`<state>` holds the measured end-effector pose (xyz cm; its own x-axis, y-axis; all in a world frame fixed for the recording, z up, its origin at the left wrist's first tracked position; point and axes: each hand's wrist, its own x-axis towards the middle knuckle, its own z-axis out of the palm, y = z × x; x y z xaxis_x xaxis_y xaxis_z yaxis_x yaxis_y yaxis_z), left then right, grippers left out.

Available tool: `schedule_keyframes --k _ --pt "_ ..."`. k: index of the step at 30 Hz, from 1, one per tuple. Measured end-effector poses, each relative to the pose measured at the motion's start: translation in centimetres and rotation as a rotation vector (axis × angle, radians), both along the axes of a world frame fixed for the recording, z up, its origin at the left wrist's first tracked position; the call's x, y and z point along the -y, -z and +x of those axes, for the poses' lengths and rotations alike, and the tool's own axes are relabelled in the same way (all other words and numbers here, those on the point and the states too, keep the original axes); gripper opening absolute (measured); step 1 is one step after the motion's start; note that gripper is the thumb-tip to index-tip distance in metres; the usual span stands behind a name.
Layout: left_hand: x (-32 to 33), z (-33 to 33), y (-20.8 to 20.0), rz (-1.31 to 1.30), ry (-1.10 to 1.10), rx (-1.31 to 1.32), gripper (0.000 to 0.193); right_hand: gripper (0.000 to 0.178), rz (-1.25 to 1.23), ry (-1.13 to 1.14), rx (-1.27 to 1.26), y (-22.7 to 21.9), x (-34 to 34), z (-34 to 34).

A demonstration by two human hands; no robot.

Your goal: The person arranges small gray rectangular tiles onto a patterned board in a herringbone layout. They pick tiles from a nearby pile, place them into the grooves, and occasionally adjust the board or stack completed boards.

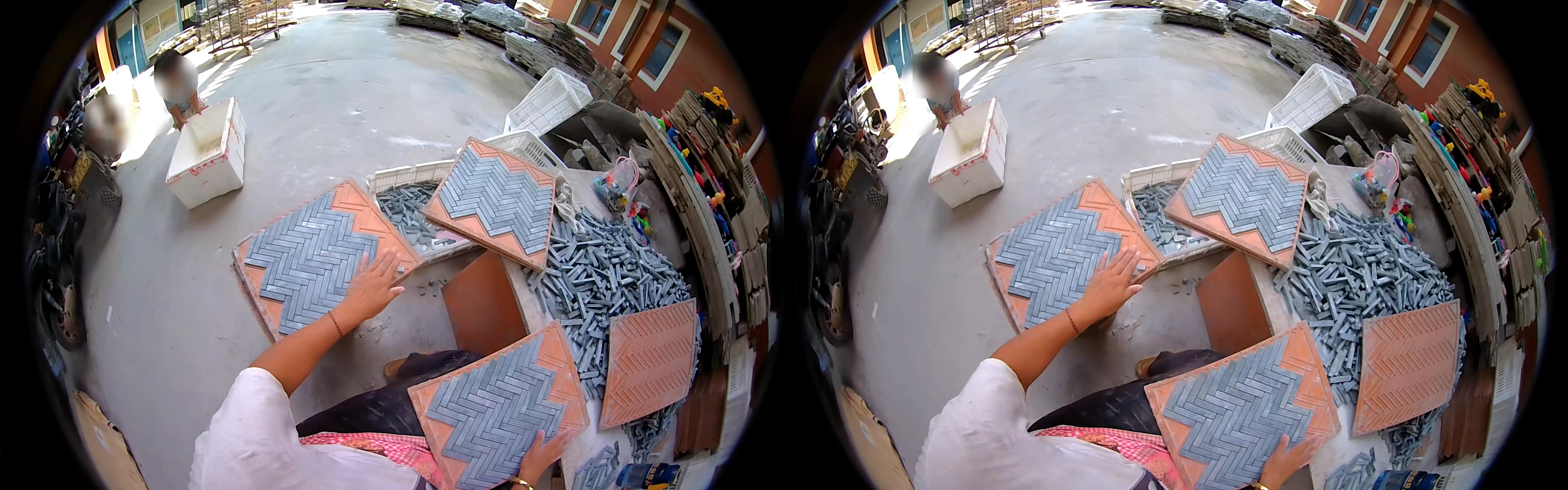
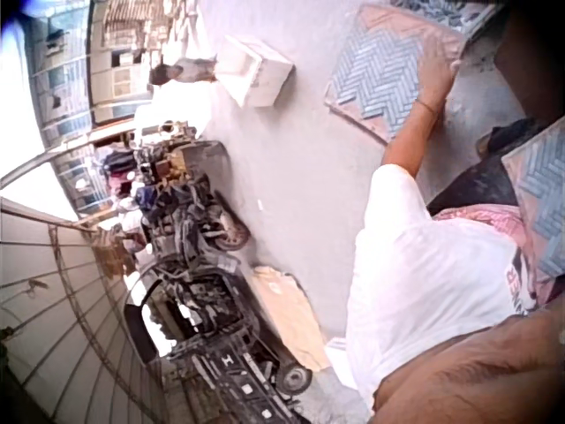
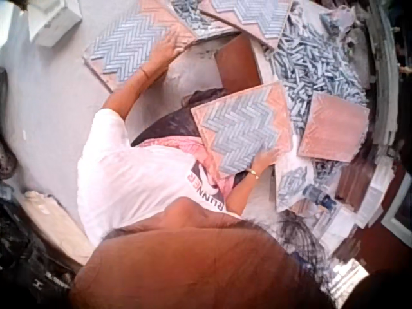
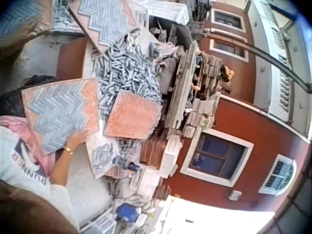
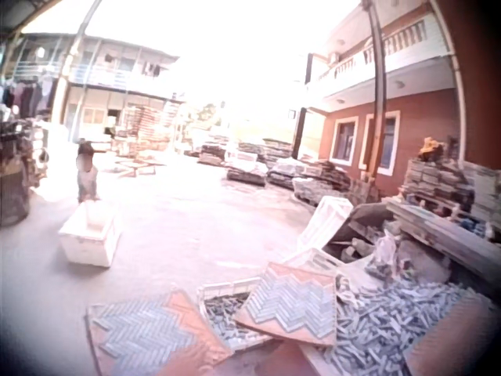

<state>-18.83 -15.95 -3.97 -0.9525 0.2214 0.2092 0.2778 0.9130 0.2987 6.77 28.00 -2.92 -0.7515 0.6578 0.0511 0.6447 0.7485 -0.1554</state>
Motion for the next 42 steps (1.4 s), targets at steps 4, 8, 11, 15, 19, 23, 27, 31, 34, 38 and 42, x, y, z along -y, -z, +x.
schedule_keyframes --k 4,8,11,15,19,23,27,31,34,38,42 --pt "3.7 -1.2 2.2 -0.031 -0.105 0.108 0.074 0.073 0.02 -0.101 -0.096 2.6 -2.4 1.2" --pt "3.6 -1.3 1.4 -0.062 -0.126 0.231 0.077 0.076 -0.054 -0.08 -0.103 0.3 -0.1 0.3" --pt "2.7 -1.3 1.9 -0.072 0.01 0.06 0.078 0.077 -0.056 -0.041 -0.116 0.3 0.4 0.1" --pt "1.0 -2.3 3.0 -0.116 0.134 0.047 0.069 0.079 0.004 -0.096 -0.197 0.6 0.1 0.2" --pt "2.2 -2.8 2.2 -0.085 0.168 0.14 0.065 0.081 0.028 -0.104 -0.223 0.2 1.0 -0.7" --pt "7.3 -3.0 0.6 0.048 0.137 0.089 0.061 0.08 0.047 -0.106 -0.249 0.6 1.5 -0.5" --pt "19.7 -2.0 3.3 0.029 -0.295 0.047 0.06 0.079 0.073 -0.092 -0.281 0.7 1.3 -0.3" --pt "30.3 1.1 4.1 -0.19 -0.518 0.103 0.06 0.079 0.07 -0.08 -0.298 0.8 1.4 -0.2" --pt "32.5 1.4 4.3 -0.145 -0.544 0.251 0.057 0.079 0.076 -0.096 -0.306 0.8 1.6 -0.3" --pt "32.0 -0.2 3.2 -0.189 -0.654 0.44 0.054 0.077 0.107 -0.092 -0.311 1.1 1.1 -0.1" --pt "34.2 -1.4 3.9 -0.253 -0.558 -0.002 0.055 0.075 0.086 -0.095 -0.316 0.8 1.0 -0.2"
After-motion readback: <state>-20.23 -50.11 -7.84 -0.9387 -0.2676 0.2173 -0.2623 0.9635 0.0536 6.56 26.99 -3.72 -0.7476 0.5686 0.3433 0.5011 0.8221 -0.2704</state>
